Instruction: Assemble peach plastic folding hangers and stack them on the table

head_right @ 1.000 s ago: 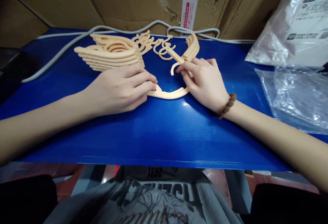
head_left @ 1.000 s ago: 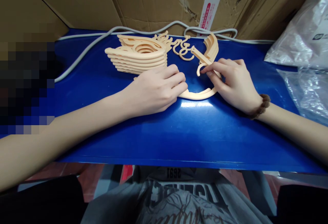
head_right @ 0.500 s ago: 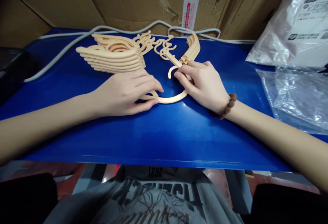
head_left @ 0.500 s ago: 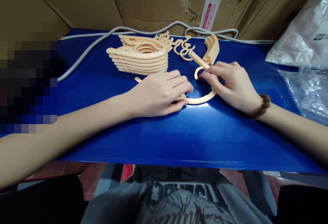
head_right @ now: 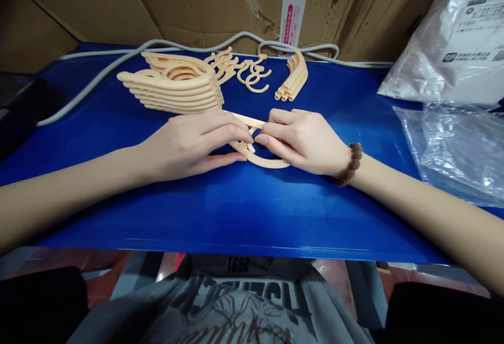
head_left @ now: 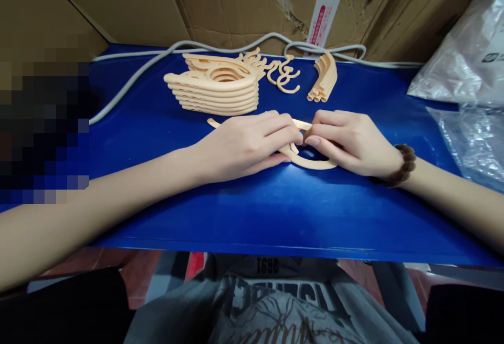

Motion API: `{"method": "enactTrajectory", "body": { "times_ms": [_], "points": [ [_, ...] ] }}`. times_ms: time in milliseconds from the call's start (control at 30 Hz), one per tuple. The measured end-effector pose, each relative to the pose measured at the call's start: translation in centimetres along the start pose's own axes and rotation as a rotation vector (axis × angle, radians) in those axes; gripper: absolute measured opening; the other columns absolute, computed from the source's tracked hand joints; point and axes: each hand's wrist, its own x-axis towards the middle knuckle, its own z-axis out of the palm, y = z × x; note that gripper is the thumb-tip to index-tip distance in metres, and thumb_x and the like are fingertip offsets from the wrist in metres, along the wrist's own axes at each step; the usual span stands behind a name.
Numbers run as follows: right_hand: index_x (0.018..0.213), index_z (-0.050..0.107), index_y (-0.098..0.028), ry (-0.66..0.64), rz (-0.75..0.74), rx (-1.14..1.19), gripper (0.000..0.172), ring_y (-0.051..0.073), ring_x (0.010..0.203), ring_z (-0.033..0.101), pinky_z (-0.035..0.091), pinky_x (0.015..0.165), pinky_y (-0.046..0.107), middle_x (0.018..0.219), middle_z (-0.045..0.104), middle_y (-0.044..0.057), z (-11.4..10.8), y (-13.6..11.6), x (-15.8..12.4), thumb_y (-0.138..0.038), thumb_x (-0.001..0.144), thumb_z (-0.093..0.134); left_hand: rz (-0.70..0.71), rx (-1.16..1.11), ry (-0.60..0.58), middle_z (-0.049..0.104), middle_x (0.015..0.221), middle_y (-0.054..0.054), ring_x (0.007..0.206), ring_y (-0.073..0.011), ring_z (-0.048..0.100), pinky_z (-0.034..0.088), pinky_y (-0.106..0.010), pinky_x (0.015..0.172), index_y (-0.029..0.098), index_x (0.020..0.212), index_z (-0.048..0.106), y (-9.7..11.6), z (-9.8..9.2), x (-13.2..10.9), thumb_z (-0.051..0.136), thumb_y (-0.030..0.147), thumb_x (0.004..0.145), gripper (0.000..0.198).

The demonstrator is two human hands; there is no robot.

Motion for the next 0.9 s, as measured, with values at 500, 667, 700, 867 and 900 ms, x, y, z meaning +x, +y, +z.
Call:
{"method": "enactTrajectory", "body": {
  "times_ms": [500, 667, 700, 867, 900],
  "points": [
    [0.101, 0.066, -0.016, -0.038, -0.081, -0.135, 0.068, 0.016, 0.066, 0.047, 0.037, 0.070, 0.033, 0.085, 0.061, 0.005, -0.2, -0.1, -0.2, -0.051, 0.113, 0.009, -0.136, 0.056, -0.021, 0.067, 0.082, -0.004, 0.073, -0.0200, 0.061, 0.036, -0.034, 0.056, 0.020, 0.088, 0.056, -0.2, -0.2, 0.0, 0.058, 0.047, 0.103, 0.031],
    [0.101, 0.065, -0.018, 0.004, -0.281, -0.320, 0.055, 0.016, 0.067, 0.048, 0.035, 0.068, 0.034, 0.080, 0.058, 0.003, -0.2, -0.8, -0.4, -0.051, 0.112, 0.023, -0.216, 0.071, -0.043, 0.065, 0.080, -0.005, 0.074, -0.0206, 0.060, 0.033, -0.034, 0.055, 0.021, 0.083, 0.053, 0.0, -0.2, -0.1, 0.053, 0.051, 0.104, 0.037],
    [0.101, 0.065, -0.019, 0.019, -0.332, -0.354, 0.051, 0.016, 0.067, 0.049, 0.035, 0.067, 0.034, 0.079, 0.058, 0.003, -0.2, -1.1, -0.4, -0.051, 0.112, 0.027, -0.244, 0.059, -0.051, 0.065, 0.079, -0.004, 0.074, -0.0208, 0.060, 0.033, -0.034, 0.055, 0.021, 0.083, 0.052, 0.1, -0.3, -0.1, 0.054, 0.051, 0.103, 0.036],
    [0.102, 0.065, -0.025, 0.006, -0.477, -0.411, 0.048, 0.015, 0.066, 0.052, 0.039, 0.063, 0.033, 0.071, 0.056, 0.000, -0.5, -2.3, -0.4, -0.064, 0.106, 0.038, -0.413, -0.149, -0.092, 0.065, 0.082, 0.000, 0.070, -0.0163, 0.059, 0.036, -0.029, 0.055, 0.021, 0.087, 0.050, 1.2, -0.4, 0.3, 0.064, 0.049, 0.095, 0.032],
    [0.104, 0.066, -0.025, -0.004, -0.480, -0.411, 0.050, 0.016, 0.067, 0.054, 0.040, 0.063, 0.033, 0.072, 0.058, 0.000, -0.5, -2.4, -0.4, -0.065, 0.106, 0.036, -0.419, -0.170, -0.099, 0.065, 0.083, 0.000, 0.070, -0.0157, 0.060, 0.036, -0.028, 0.055, 0.021, 0.088, 0.049, 1.4, -0.4, 0.3, 0.066, 0.046, 0.094, 0.031]
  ]
}}
